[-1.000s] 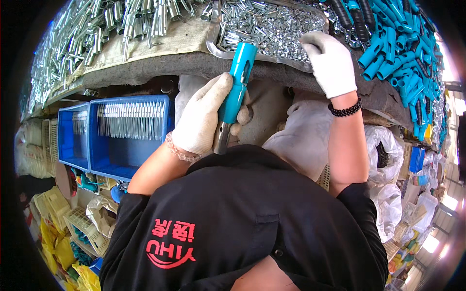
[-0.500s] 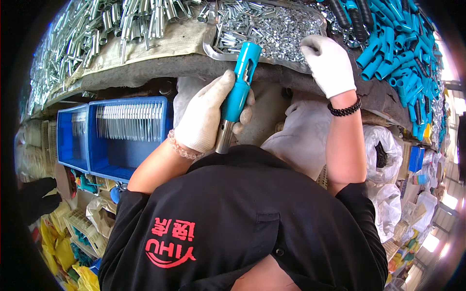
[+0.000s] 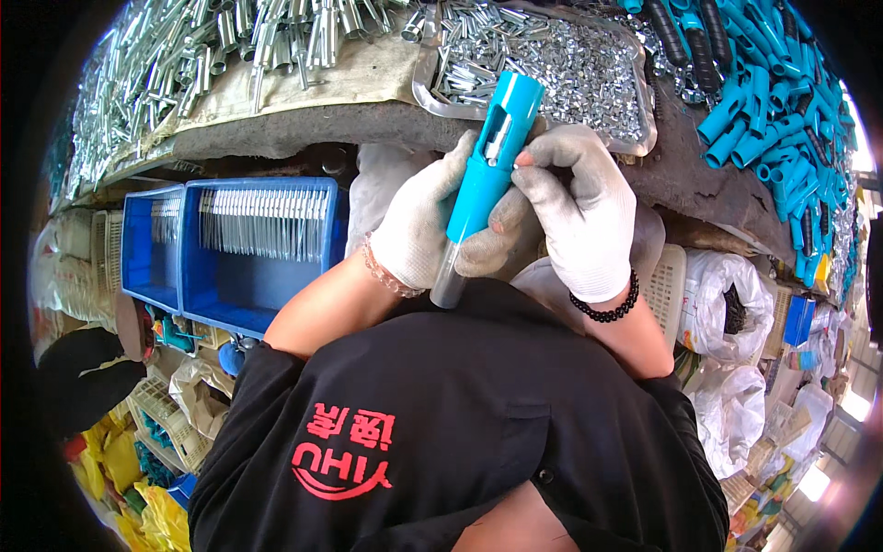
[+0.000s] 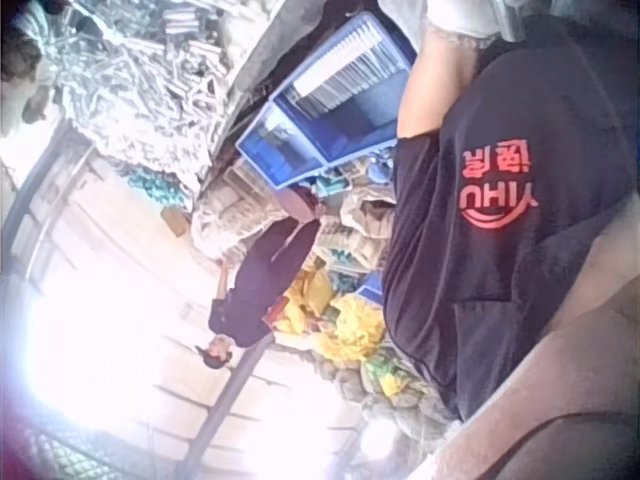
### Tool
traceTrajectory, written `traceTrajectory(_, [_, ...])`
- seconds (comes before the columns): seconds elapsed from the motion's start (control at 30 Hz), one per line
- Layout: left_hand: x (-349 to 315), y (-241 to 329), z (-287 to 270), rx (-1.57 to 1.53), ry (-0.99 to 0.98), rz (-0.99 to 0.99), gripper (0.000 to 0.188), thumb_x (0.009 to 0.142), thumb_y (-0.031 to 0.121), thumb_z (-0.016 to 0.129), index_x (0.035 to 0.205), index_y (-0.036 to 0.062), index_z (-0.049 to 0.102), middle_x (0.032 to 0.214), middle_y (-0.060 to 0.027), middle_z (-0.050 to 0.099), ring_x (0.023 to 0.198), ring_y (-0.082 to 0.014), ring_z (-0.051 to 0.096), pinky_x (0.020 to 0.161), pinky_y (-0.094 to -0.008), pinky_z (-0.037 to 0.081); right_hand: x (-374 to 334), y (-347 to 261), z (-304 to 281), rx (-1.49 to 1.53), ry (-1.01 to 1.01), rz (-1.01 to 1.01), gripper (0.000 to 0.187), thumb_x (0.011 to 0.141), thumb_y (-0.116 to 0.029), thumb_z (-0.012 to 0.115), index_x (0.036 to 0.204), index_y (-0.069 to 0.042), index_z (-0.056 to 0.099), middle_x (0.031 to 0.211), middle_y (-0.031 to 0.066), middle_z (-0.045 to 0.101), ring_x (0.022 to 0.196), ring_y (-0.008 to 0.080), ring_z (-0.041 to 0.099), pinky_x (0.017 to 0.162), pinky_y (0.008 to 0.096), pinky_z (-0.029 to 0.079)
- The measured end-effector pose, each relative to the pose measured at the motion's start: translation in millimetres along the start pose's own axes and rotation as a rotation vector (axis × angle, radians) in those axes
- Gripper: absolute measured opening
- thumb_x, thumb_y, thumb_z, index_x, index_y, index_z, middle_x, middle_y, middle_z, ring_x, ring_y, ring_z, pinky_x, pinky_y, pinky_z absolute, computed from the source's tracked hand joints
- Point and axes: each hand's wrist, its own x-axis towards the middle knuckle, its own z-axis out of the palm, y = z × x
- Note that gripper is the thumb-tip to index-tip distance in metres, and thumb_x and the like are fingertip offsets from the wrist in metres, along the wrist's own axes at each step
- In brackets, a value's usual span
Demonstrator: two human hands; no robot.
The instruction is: Manually assemble a spring-loaded latch or lever mechanism using metal pins, springs, and plastic housings.
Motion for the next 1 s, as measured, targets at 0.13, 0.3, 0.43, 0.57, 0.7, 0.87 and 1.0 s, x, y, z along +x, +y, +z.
traceTrajectory(0.13, [-10.6, 1.6, 1.3, 0.108, -0.115, -0.016, 0.061, 0.104, 0.058, 0.032, 0.126, 0.0052, 0.055, 0.077, -0.0091, 0.058, 0.05, -0.017, 0.051, 0.045, -0.0275, 0.04, -7.6, -0.8, 9.8, 0.514, 0.042, 0.319, 0.022, 0.089, -0.015, 0.075, 0.099, -0.005, 0.058, 0.096, 0.0023, 0.061, 0.089, 0.0121, 0.058, 0.081, 0.0277, 0.049])
traceTrajectory(0.3, [-24.3, 11.0, 17.7, 0.648, 0.285, 0.191, 0.068, 0.099, 0.066, 0.037, 0.128, 0.0058, 0.055, 0.074, -0.0093, 0.06, 0.048, -0.0163, 0.05, 0.045, -0.0274, 0.041, -12.1, 1.2, 12.1, 0.58, -0.189, 0.652, 0.03, 0.094, -0.029, 0.071, 0.1, -0.004, 0.056, 0.087, 0.0011, 0.059, 0.082, 0.0102, 0.055, 0.075, 0.0261, 0.047])
traceTrajectory(0.43, [-13.9, 25.6, 14.3, 0.338, 0.095, 0.361, 0.06, 0.102, 0.06, 0.037, 0.12, 0.0053, 0.053, 0.091, -0.0063, 0.058, 0.072, -0.016, 0.055, 0.061, -0.0296, 0.047, -13.8, -4.2, 38.0, 0.556, -0.733, 0.581, 0.041, 0.1, -0.041, 0.057, 0.093, -0.001, 0.066, 0.082, 0.0025, 0.063, 0.071, 0.0118, 0.056, 0.067, 0.0277, 0.047])
traceTrajectory(0.57, [-18.9, 36.5, 23.0, 0.428, 0.283, 0.587, 0.05, 0.104, 0.051, 0.044, 0.117, 0.0034, 0.052, 0.093, -0.0071, 0.055, 0.072, -0.0172, 0.053, 0.062, -0.0319, 0.048, 10.2, -23.2, 55.1, -0.356, -0.716, 0.261, 0.041, 0.098, -0.039, 0.055, 0.091, -0.002, 0.07, 0.079, 0.0195, 0.067, 0.075, 0.0298, 0.067, 0.07, 0.0401, 0.052])
traceTrajectory(0.7, [-36.4, 53.2, 7.5, 0.356, 0.29, 0.686, 0.045, 0.104, 0.048, 0.045, 0.115, 0.0047, 0.053, 0.092, -0.0066, 0.056, 0.073, -0.0159, 0.054, 0.063, -0.0299, 0.047, 41.0, -25.0, 46.5, -0.368, -0.754, -0.027, 0.032, 0.093, -0.033, 0.058, 0.082, -0.004, 0.066, 0.084, 0.0208, 0.066, 0.081, 0.0372, 0.064, 0.073, 0.0451, 0.051])
traceTrajectory(0.87, [-49.7, 41.9, 7.8, 0.1, 0.445, 0.522, 0.047, 0.102, 0.055, 0.048, 0.108, 0.0081, 0.055, 0.088, -0.0071, 0.059, 0.069, -0.0187, 0.058, 0.061, -0.0331, 0.05, 152.2, 37.3, -20.3, -0.676, 0.203, -0.189, 0.027, 0.094, -0.029, 0.06, 0.098, -0.004, 0.069, 0.09, 0.0186, 0.069, 0.088, 0.0388, 0.066, 0.081, 0.0467, 0.053])
traceTrajectory(1.0, [-40.3, 9.6, 3.2, 0.376, 0.37, 0.245, 0.046, 0.102, 0.055, 0.046, 0.106, 0.0097, 0.052, 0.08, -0.0085, 0.056, 0.058, -0.0163, 0.051, 0.052, -0.0314, 0.042, 219.6, 53.4, -29.4, -0.989, 0.071, 0.345, 0.055, 0.084, -0.048, 0.068, 0.11, 0.0, 0.067, 0.109, 0.0227, 0.07, 0.105, 0.0382, 0.067, 0.091, 0.0436, 0.053])
